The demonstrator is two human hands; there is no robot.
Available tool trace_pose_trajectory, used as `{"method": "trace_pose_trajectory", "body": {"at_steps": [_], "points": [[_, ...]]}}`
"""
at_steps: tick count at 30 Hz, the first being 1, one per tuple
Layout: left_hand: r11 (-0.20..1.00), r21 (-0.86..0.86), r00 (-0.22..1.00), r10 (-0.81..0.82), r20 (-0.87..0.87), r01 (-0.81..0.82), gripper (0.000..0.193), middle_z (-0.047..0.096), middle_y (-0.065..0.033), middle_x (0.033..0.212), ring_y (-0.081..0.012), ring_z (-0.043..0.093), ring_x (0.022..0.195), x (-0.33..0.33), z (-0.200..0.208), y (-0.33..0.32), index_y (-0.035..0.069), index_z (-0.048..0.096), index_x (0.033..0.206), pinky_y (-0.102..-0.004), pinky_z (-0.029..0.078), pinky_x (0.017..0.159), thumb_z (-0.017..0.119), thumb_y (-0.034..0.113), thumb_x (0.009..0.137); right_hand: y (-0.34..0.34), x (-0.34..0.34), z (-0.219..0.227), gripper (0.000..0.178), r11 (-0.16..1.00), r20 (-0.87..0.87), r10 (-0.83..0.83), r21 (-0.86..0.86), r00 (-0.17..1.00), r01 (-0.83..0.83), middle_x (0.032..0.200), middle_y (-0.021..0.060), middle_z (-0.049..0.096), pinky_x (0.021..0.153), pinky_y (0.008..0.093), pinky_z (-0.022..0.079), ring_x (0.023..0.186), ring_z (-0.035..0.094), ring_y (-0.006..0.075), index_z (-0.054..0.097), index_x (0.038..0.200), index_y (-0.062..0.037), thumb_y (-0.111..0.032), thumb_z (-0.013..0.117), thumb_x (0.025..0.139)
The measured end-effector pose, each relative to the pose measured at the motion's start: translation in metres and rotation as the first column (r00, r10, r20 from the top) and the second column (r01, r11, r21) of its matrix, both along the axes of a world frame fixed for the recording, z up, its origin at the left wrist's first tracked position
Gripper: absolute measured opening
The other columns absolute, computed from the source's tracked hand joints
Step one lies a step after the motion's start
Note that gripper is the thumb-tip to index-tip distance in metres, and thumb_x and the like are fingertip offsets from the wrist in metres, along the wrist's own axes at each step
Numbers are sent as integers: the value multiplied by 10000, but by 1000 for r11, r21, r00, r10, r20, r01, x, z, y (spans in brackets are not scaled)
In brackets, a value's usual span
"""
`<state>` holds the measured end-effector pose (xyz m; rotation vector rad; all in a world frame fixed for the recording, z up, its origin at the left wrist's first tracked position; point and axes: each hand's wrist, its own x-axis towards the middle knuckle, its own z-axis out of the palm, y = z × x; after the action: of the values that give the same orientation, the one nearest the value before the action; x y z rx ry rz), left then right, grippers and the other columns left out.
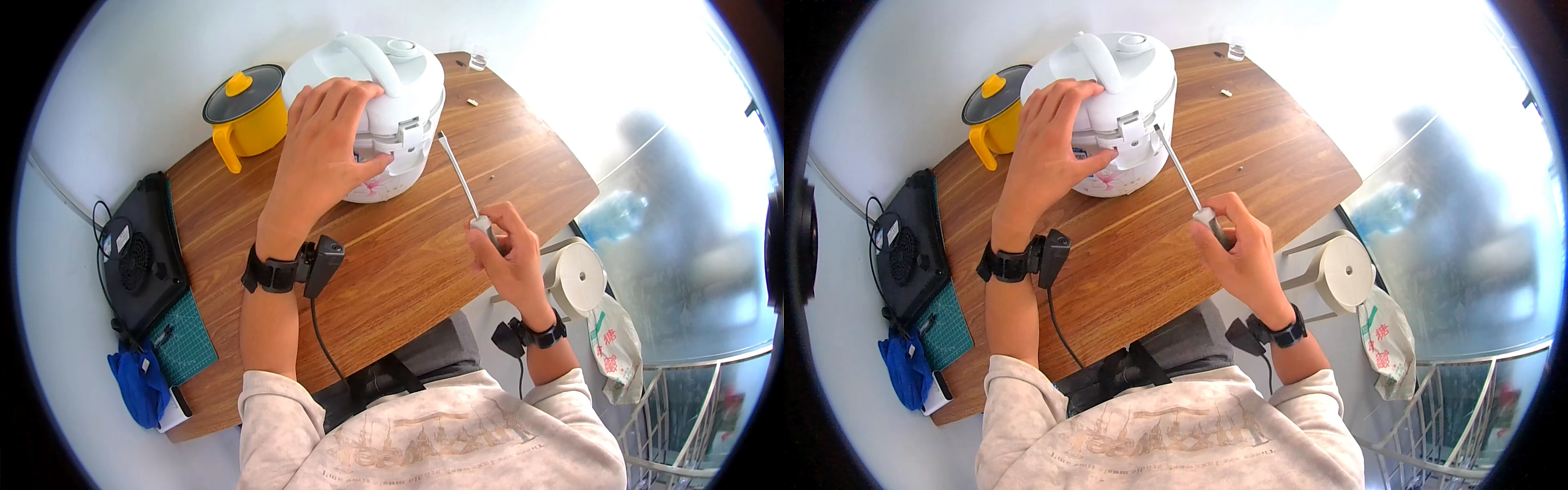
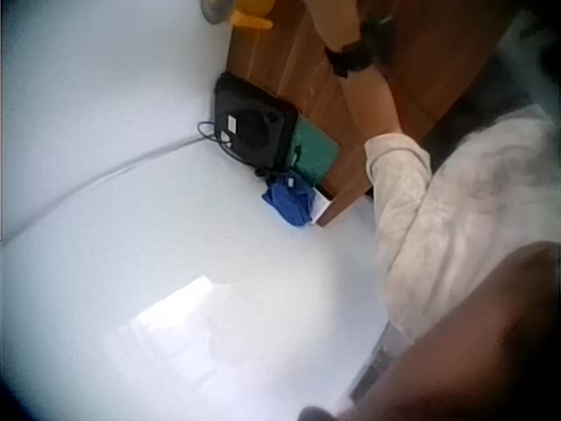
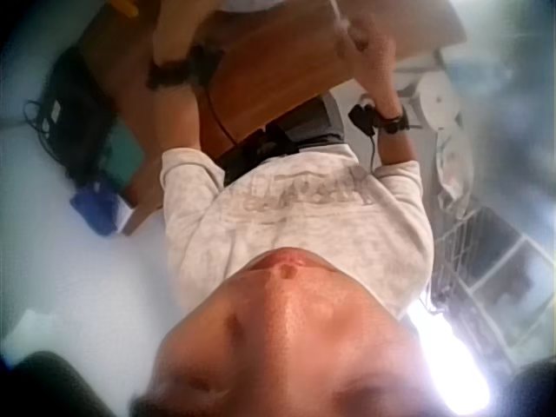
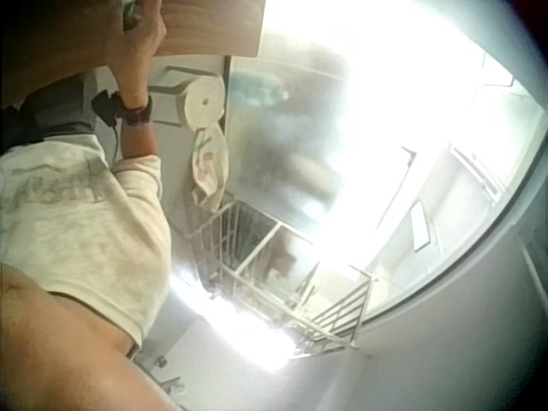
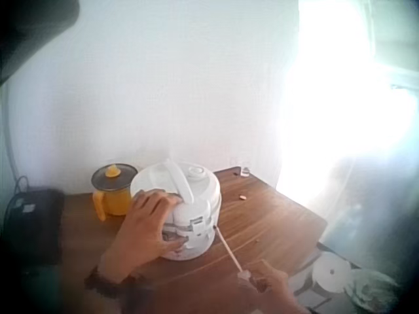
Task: The person uses a screwdriver to remove screws from a white rice cooker and a yellow pot lid. They unscrew fasteners on the cooker body, then on the lid, and finally on the pot base, placing removed parts and screws on the table.
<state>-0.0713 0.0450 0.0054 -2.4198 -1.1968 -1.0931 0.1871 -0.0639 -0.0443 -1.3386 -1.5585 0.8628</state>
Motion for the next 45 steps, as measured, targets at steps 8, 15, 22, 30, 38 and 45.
{"method": "trace_pose_trajectory", "body": {"at_steps": [8, 15, 22, 30, 38, 45], "points": [[1000, 14, 1000, -5, -3, 5, 675, 565, -83, 1324, -322, 465, 1290, -1, 0, 0, 139, 552, 1297, -454, 366, 1127, 850, 234, 699, 4, 2, 0, 274, 942, 398, -190, 331, 897, 53, 792, 85, 700, 574, 315, 505, 609, 647, 234, 687, 1067, -75, -190, 795, 842], [1000, 12, 1000, -14, 3, 14, 673, 566, -85, 1319, -322, 472, 1277, 0, 0, 1, 141, 550, 1295, -454, 373, 1117, 852, 224, 699, 12, 4, -2, 275, 835, 461, -333, 549, 822, 30, 768, 44, 672, 553, 310, 498, 601, 646, 207, 737, 1077, -112, -199, 811, 827], [1000, 24, 1000, -11, 0, 11, 677, 561, -86, 1324, -317, 471, 1281, 0, -1, 1, 140, 547, 1298, -450, 377, 1118, 855, 235, 703, 14, 3, -1, 299, 807, 477, -356, 590, 803, 7, 718, 24, 625, 525, 306, 476, 578, 619, 186, 743, 1083, -135, -208, 834, 807], [1000, 26, 1000, -4, -2, 5, 686, 560, -84, 1326, -317, 468, 1282, 0, -2, 1, 147, 543, 1300, -458, 376, 1121, 859, 238, 699, 14, 6, -4, 314, 794, 507, -394, 608, 767, 7, 702, 11, 599, 512, 295, 459, 568, 589, 160, 753, 1089, -152, -221, 851, 800], [1000, 6, 1000, -1, 0, 1, 684, 561, -81, 1324, -318, 468, 1285, 1, 0, 0, 151, 547, 1300, -458, 375, 1130, 863, 236, 700, 13, 8, -4, 325, 773, 512, -407, 634, 756, -13, 690, 7, 580, 506, 293, 444, 567, 573, 145, 758, 1102, -162, -223, 855, 798], [1000, 11, 1000, 1, -1, -1, 688, 563, -85, 1327, -318, 465, 1294, 2, 0, -1, 147, 546, 1306, -456, 373, 1131, 862, 238, 702, 12, 9, -3, 330, 773, 551, -425, 634, 718, -29, 685, 11, 560, 512, 300, 445, 571, 570, 155, 750, 1117, -164, -229, 845, 808]]}}
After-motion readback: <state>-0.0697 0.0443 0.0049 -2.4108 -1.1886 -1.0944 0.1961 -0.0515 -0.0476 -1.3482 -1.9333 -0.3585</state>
